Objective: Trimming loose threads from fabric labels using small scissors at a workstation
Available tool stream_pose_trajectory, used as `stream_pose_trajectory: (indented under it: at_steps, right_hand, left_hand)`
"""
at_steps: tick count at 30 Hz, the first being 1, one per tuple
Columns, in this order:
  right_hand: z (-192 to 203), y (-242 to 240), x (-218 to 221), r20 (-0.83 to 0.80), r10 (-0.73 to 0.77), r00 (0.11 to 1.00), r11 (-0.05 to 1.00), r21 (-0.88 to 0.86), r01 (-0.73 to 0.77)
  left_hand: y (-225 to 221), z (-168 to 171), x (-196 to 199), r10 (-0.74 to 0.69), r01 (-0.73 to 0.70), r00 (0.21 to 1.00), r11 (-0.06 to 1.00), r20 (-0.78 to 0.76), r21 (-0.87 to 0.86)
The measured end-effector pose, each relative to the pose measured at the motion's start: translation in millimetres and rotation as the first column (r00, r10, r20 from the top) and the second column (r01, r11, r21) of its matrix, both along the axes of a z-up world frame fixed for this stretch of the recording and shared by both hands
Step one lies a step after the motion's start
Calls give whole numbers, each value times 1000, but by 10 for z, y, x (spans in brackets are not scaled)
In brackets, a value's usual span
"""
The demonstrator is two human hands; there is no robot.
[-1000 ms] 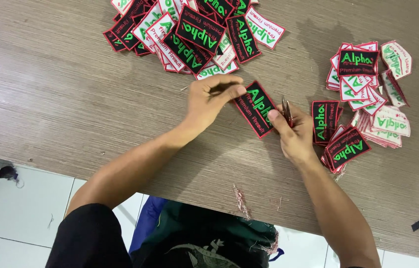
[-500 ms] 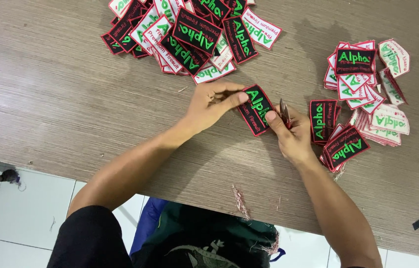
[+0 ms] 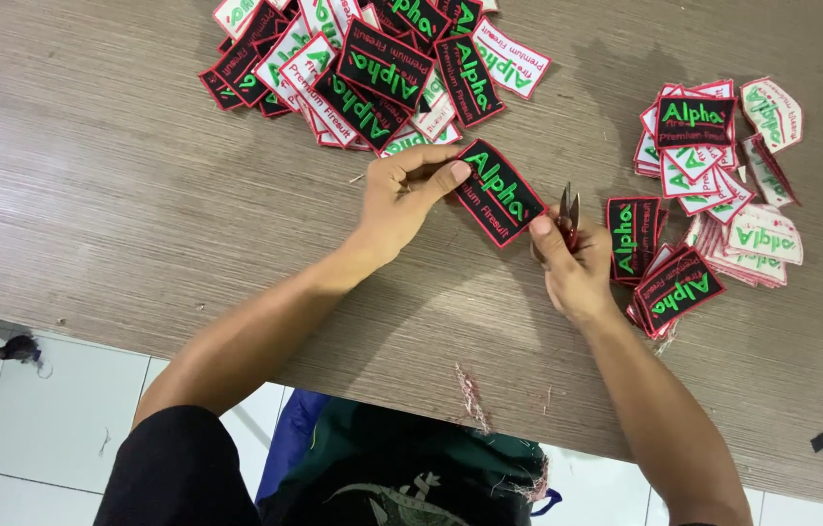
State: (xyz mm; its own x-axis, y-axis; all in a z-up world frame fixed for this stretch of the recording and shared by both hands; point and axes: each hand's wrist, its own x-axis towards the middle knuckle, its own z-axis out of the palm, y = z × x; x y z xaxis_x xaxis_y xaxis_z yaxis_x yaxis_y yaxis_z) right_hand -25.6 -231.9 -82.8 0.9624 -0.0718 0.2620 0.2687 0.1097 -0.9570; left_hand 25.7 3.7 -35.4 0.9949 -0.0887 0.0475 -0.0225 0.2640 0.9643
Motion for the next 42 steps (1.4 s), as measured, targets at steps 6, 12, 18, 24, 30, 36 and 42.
stream_pose_trajectory:
  at_steps: [6, 12, 18, 24, 30, 36, 42]
  right_hand:
    - [78, 74, -4, -32, -83, 996, 993, -91, 80]
    - [-20, 33, 12, -44, -109, 993, 994, -36, 108]
    - [45, 54, 3, -51, -78, 996, 996, -44, 76]
    - [113, 88, 3, -50, -81, 995, 995, -65, 77]
    - [408, 159, -40, -244, -62, 968, 997, 34, 72]
    - [617, 102, 1, 57, -228, 972, 884, -406, 231]
    - [647, -467, 247, 500, -317, 806, 266, -769, 582]
  left_hand:
    - [9, -5, 18, 9, -10, 998, 1000, 61, 11]
    - [3, 263, -62, -48, 19, 994, 963, -100, -269]
    - [48, 57, -8, -94, 91, 996, 961, -2, -262]
    - [16, 193, -48, -65, 60, 997, 991, -34, -119]
    - [123, 204, 199, 307, -315, 948, 869, -81, -382]
    - [94, 444, 35, 591, -593, 805, 804, -55, -41]
    - [70, 390, -113, 343, -361, 927, 925, 152, 115]
